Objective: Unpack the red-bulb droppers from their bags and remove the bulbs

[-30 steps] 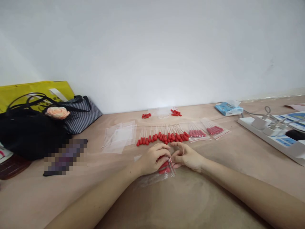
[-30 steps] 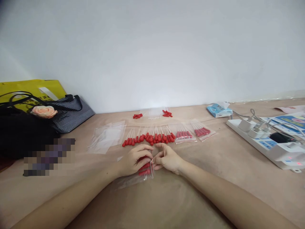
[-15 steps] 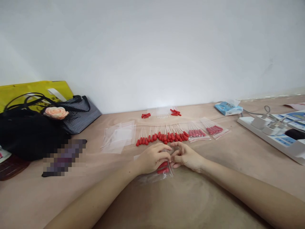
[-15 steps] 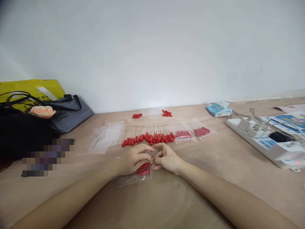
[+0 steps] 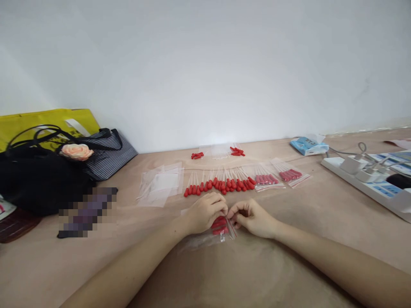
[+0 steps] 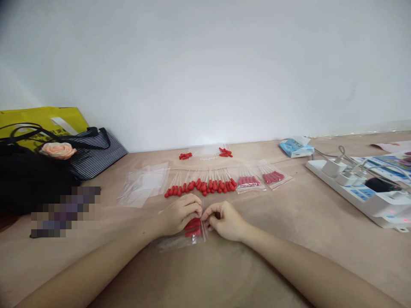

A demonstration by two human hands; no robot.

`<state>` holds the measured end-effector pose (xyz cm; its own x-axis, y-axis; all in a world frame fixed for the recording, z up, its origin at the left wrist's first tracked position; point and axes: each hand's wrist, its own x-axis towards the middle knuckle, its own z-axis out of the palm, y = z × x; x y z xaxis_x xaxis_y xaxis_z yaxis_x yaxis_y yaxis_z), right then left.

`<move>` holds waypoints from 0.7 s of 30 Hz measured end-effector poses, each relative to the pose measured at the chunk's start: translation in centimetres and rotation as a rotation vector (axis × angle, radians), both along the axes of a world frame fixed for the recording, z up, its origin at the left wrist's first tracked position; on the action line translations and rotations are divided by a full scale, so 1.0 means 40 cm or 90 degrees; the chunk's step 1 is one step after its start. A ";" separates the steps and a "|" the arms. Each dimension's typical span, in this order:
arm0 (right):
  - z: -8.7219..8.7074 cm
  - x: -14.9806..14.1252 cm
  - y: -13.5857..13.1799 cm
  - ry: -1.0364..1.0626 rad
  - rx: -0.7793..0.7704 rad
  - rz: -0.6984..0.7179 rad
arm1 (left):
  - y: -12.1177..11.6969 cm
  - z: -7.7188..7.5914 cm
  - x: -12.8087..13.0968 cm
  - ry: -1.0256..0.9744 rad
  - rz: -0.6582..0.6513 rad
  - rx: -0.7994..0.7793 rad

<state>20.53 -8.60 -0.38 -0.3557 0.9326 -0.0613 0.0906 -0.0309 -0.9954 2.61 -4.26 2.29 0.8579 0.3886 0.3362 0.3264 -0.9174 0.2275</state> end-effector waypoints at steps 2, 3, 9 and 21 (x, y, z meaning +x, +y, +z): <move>0.000 0.004 0.000 -0.053 0.060 0.003 | 0.003 0.000 0.000 -0.011 0.000 -0.021; 0.001 0.007 0.000 -0.087 0.102 0.004 | 0.004 0.000 -0.001 -0.016 0.002 -0.027; 0.005 0.018 0.002 -0.230 0.375 0.002 | 0.008 0.005 -0.005 0.003 -0.005 0.019; -0.014 0.034 0.016 -0.402 0.869 0.011 | 0.020 0.002 -0.005 0.002 -0.082 0.276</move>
